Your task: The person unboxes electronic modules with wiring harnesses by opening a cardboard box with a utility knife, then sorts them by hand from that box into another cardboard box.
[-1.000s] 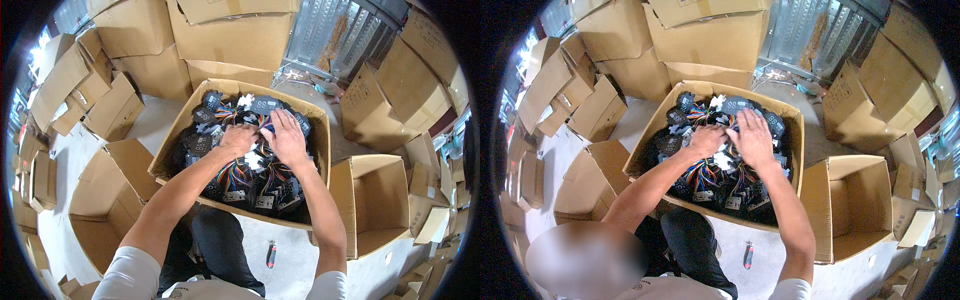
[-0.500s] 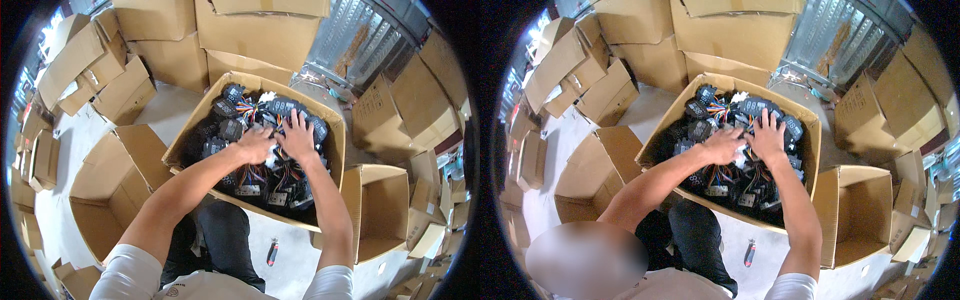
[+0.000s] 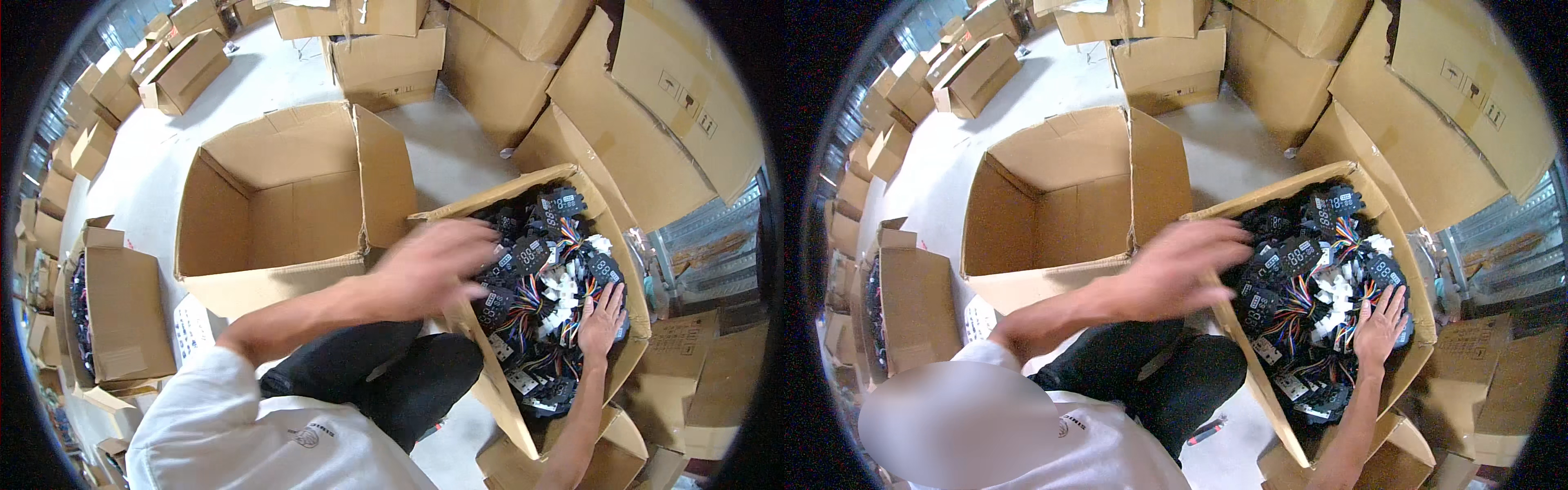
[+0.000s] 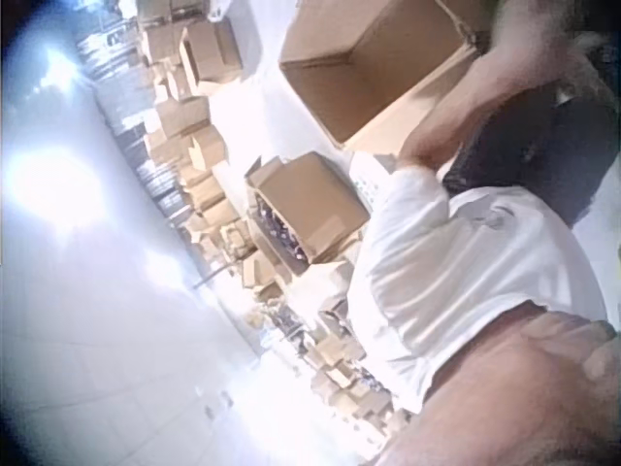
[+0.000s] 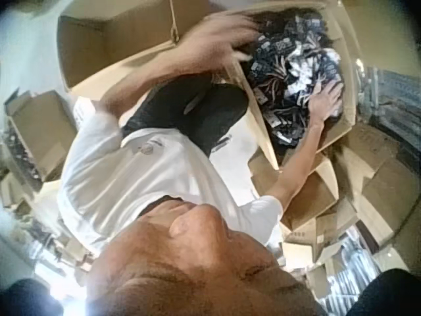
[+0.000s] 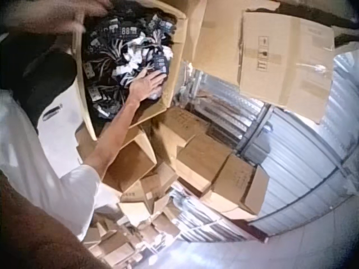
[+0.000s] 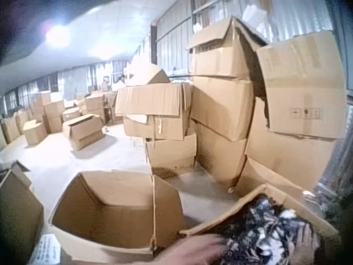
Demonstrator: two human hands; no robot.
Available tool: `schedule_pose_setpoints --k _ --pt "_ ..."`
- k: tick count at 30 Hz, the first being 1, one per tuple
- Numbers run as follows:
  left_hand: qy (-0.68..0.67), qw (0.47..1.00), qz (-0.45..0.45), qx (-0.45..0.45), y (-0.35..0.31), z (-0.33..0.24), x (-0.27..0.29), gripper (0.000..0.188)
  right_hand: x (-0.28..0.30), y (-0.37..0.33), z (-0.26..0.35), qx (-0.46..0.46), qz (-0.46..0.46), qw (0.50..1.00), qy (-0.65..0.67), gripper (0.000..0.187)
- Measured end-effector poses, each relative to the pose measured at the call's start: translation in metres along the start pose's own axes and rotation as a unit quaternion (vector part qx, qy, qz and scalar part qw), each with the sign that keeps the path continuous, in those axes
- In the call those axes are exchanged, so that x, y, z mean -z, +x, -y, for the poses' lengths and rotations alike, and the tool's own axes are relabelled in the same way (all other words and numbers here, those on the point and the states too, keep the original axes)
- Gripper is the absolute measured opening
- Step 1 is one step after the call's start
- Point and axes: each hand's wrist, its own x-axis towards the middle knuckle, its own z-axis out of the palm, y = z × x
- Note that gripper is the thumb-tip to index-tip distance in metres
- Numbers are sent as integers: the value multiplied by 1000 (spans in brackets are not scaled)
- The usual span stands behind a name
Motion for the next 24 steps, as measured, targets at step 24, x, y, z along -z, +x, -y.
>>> schedule_pose_setpoints --k 24 --pt "332 899 26 285 -120 267 39 31 84 -157 88 29 58 969 239 46"
